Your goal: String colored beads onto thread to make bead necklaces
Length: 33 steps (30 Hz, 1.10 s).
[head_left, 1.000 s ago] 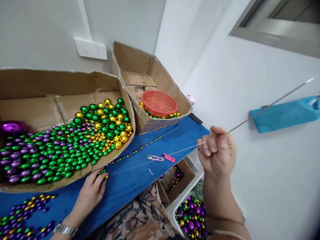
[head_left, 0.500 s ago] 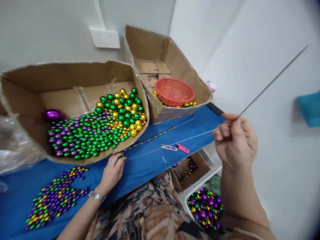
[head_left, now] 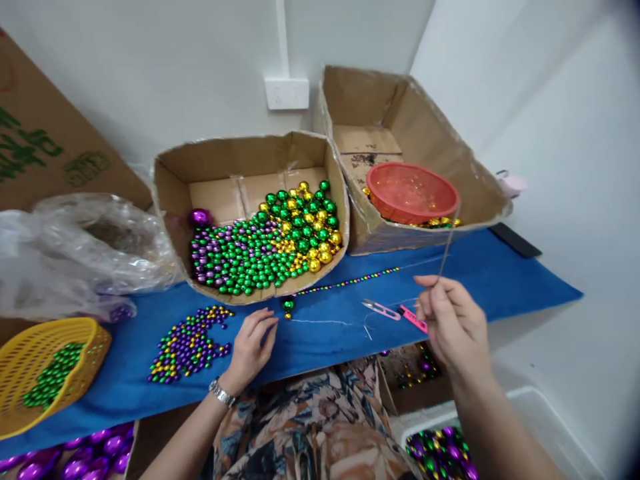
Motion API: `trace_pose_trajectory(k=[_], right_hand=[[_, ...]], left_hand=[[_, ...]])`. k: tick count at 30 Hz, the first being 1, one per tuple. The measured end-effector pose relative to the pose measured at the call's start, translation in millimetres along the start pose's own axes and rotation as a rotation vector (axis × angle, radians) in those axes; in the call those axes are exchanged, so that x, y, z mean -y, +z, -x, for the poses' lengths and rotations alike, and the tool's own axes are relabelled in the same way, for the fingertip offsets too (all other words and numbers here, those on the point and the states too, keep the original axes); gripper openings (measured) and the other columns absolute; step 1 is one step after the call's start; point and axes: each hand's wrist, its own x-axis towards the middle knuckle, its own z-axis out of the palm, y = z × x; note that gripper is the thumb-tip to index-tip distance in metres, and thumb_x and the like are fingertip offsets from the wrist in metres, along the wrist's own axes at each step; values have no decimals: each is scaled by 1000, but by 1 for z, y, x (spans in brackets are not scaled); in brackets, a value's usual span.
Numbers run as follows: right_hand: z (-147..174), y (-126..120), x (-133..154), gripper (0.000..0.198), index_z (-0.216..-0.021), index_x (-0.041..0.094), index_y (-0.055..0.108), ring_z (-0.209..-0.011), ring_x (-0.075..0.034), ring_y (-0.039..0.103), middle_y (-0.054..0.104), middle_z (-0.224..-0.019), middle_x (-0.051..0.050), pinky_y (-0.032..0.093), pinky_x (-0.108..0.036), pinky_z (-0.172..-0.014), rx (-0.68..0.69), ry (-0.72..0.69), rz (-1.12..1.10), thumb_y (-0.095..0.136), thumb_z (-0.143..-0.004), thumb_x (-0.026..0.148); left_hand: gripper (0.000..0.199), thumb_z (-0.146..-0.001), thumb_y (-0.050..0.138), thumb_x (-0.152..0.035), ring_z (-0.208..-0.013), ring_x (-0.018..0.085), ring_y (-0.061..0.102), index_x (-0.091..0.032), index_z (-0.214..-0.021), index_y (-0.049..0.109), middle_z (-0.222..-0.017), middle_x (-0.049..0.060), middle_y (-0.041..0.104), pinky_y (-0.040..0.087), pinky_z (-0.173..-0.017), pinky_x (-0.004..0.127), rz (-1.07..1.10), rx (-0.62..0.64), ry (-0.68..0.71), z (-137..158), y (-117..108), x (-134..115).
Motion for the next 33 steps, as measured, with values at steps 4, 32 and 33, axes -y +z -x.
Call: trace_pose_trajectory(k=[4,32,33], right_hand=[[12,30,-17,30,-109,19,61,-57,-12,53,52,-62,3,44,-24,-56,273,52,148,45,-96,41],[15,120,-45,28,-112,21,65,-92,-20,69,72,-101,-7,56,-30,-81,513,-310,265,41,-97,25],[14,121,-45,28,-112,21,65,-92,-20,69,72,-101,-7,56,-31,-81,512,-338,274,41,-97,24]], left_hand=[[24,-88,54,-13,-102,22,61,-24,-109,58,-105,7,64,52,-89,40,-37,-92,-37,-17,-20,-3],[52,-76,67,-37,-97,22,61,-22,-124,52,-116,9,60,57,-76,38,835,-104,-623,-159,-70,64],[49,-75,70,-34,-94,21,62,-22,-119,55,-116,9,60,58,-74,36,982,-122,-663,-145,-69,52]])
